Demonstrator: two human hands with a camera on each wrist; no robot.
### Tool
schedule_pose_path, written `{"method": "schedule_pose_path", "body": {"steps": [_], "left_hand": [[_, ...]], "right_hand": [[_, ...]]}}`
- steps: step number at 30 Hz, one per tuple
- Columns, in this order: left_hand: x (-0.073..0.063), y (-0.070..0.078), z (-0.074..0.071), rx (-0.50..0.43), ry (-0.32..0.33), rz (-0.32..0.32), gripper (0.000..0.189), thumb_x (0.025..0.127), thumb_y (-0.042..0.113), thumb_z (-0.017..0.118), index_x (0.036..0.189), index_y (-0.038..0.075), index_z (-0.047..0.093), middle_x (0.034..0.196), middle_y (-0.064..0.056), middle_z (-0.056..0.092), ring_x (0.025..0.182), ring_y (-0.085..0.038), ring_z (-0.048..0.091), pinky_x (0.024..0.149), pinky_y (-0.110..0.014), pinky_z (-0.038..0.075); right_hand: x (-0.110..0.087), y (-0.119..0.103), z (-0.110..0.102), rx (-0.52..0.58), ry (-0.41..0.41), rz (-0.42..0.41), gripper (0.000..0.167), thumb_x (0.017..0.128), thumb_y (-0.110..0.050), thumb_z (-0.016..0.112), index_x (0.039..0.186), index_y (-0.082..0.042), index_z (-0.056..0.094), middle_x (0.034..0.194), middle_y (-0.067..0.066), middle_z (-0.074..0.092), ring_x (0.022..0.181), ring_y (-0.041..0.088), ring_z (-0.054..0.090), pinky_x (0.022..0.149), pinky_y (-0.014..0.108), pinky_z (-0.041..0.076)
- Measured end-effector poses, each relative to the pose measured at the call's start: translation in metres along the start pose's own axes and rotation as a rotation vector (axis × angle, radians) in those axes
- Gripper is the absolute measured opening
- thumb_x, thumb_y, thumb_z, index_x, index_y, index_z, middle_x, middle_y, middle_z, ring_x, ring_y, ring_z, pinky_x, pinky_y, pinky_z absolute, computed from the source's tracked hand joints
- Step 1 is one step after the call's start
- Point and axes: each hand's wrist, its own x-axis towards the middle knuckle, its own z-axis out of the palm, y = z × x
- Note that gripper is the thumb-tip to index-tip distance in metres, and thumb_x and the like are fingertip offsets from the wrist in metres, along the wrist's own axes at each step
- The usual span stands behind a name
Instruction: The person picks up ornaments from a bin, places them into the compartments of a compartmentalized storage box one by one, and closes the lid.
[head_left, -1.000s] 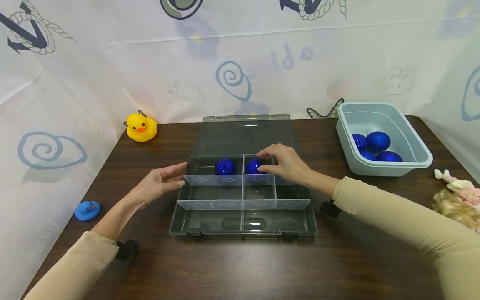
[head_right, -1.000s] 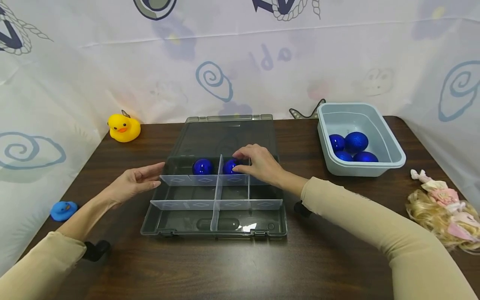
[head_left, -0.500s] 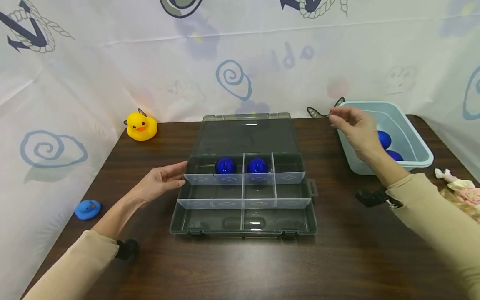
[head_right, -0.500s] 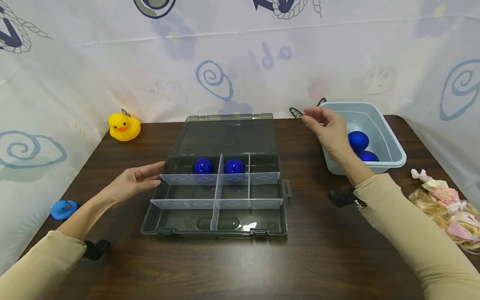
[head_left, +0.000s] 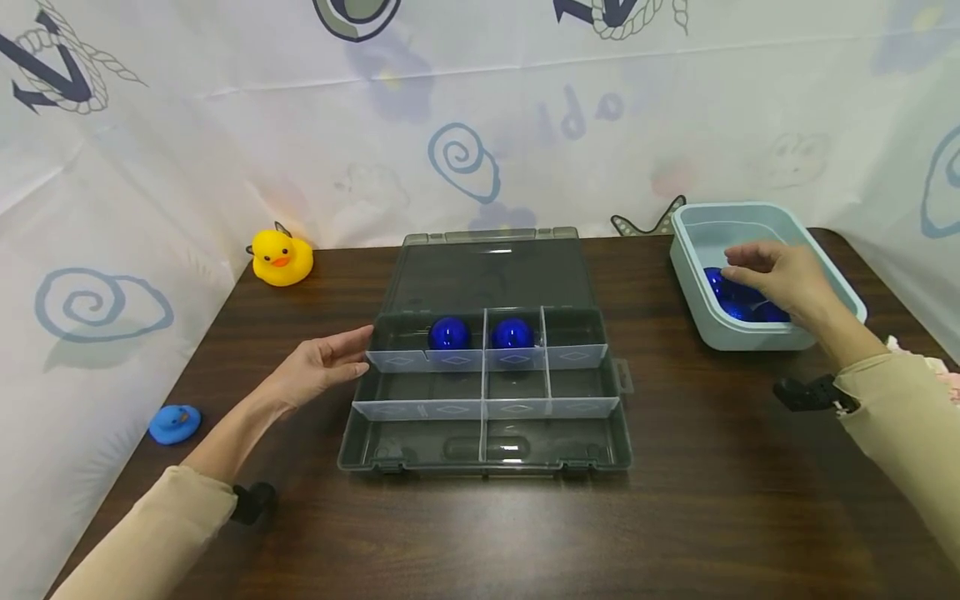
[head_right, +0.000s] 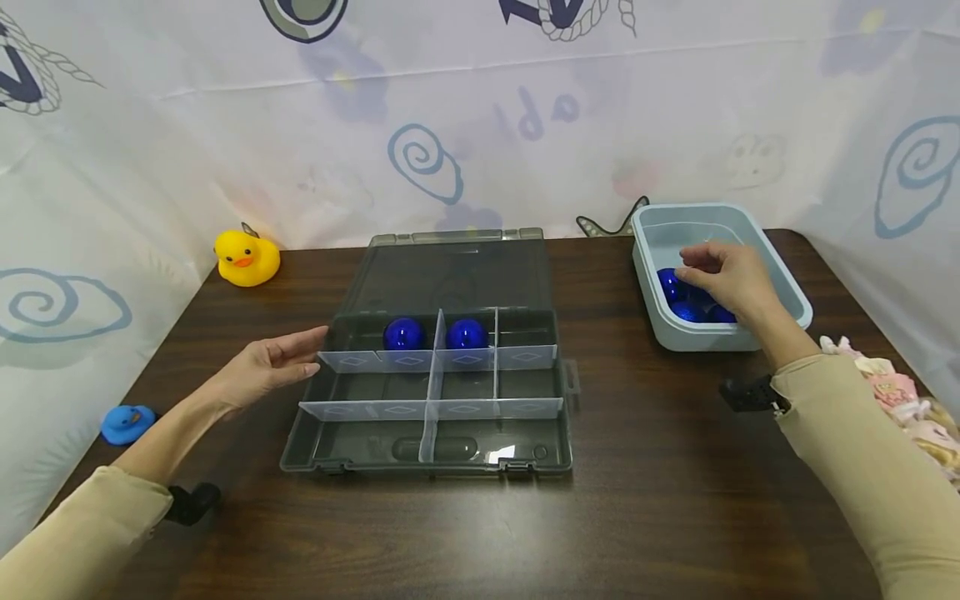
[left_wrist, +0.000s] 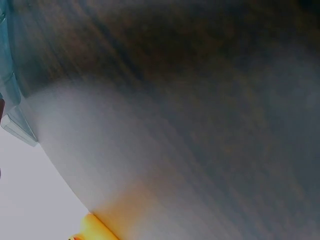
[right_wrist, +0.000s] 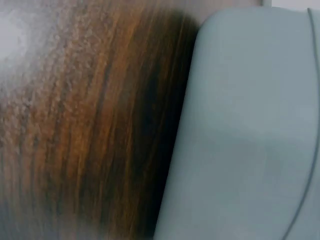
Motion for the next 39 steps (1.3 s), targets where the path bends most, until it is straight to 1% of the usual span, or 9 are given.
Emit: {"method": "schedule_pose_path", "body": {"steps": [1,3,5,7,12,20,25,32,39], "left_hand": [[0.000,0.000,0.000,0.001,-0.001,0.003,0.065,0.092,0.012,0.060,0.146,-0.002,0.027,0.152,-0.020,0.024,0.136,-0.037,0.031,0.099,-0.026,0.039],[-0.001,0.000,0.001,-0.004,-0.004,0.008,0.065,0.092,0.012,0.060,0.146,-0.002,0.027,0.152,-0.020,0.024,0.136,-0.037,0.031,0.099,-0.026,0.039],[-0.002,0.001,0.001,-0.011,-0.006,0.012,0.065,0.092,0.011,0.060,0.146,-0.003,0.027,0.152,-0.021,0.024,0.136,-0.038,0.030,0.100,-0.027,0.039],[-0.002,0.001,0.001,-0.014,-0.003,0.011,0.065,0.092,0.011,0.060,0.146,-0.002,0.027,0.152,-0.021,0.024,0.136,-0.037,0.030,0.099,-0.027,0.039],[-0.003,0.001,0.001,-0.012,0.003,0.005,0.065,0.092,0.011,0.061,0.146,-0.002,0.027,0.152,-0.020,0.024,0.136,-0.037,0.031,0.099,-0.027,0.039],[-0.003,0.001,0.001,-0.013,0.001,0.008,0.065,0.092,0.011,0.061,0.146,-0.003,0.027,0.152,-0.021,0.024,0.136,-0.038,0.031,0.099,-0.029,0.038],[-0.003,-0.001,0.001,-0.020,0.001,0.007,0.065,0.091,0.010,0.061,0.146,-0.003,0.027,0.152,-0.021,0.025,0.136,-0.038,0.031,0.099,-0.027,0.040],[-0.003,0.001,0.001,-0.015,-0.006,0.009,0.065,0.092,0.010,0.060,0.146,-0.003,0.026,0.152,-0.022,0.024,0.136,-0.038,0.030,0.100,-0.030,0.039],[-0.001,0.000,0.000,-0.013,0.004,-0.007,0.066,0.091,0.011,0.061,0.146,-0.002,0.026,0.153,-0.020,0.024,0.136,-0.037,0.032,0.099,-0.027,0.040]], "right_hand": [[0.000,0.000,0.000,-0.010,-0.020,-0.001,0.052,0.092,-0.035,0.060,0.125,0.004,0.055,0.119,0.021,0.062,0.087,-0.005,0.054,0.097,0.047,0.043],[0.001,-0.001,0.000,-0.030,-0.062,-0.005,0.051,0.092,-0.031,0.060,0.126,0.007,0.053,0.124,0.032,0.054,0.098,0.015,0.060,0.100,0.057,0.037],[0.002,-0.002,-0.001,-0.055,-0.104,-0.004,0.052,0.092,-0.029,0.060,0.128,0.008,0.050,0.126,0.035,0.051,0.109,0.037,0.055,0.101,0.061,0.033],[0.004,-0.002,-0.001,-0.072,-0.151,0.008,0.055,0.093,-0.029,0.060,0.131,0.008,0.047,0.128,0.036,0.047,0.117,0.048,0.046,0.102,0.064,0.028],[0.009,-0.002,-0.001,-0.107,-0.213,0.012,0.056,0.092,-0.026,0.061,0.133,0.009,0.044,0.130,0.037,0.044,0.119,0.050,0.041,0.103,0.065,0.026],[0.014,0.000,0.002,-0.127,-0.248,0.002,0.057,0.089,-0.019,0.064,0.132,0.012,0.042,0.129,0.038,0.044,0.117,0.050,0.044,0.102,0.061,0.030],[0.013,0.001,0.003,-0.098,-0.266,0.020,0.059,0.090,-0.020,0.063,0.134,0.012,0.039,0.129,0.039,0.043,0.118,0.050,0.043,0.102,0.062,0.031],[0.007,-0.001,-0.004,-0.007,-0.199,0.086,0.069,0.093,-0.034,0.059,0.138,0.011,0.033,0.133,0.038,0.038,0.122,0.051,0.038,0.102,0.063,0.032],[0.003,-0.011,-0.018,0.085,-0.059,0.105,0.075,0.090,-0.045,0.058,0.142,0.003,0.033,0.137,0.033,0.040,0.124,0.049,0.038,0.105,0.062,0.029]]}}
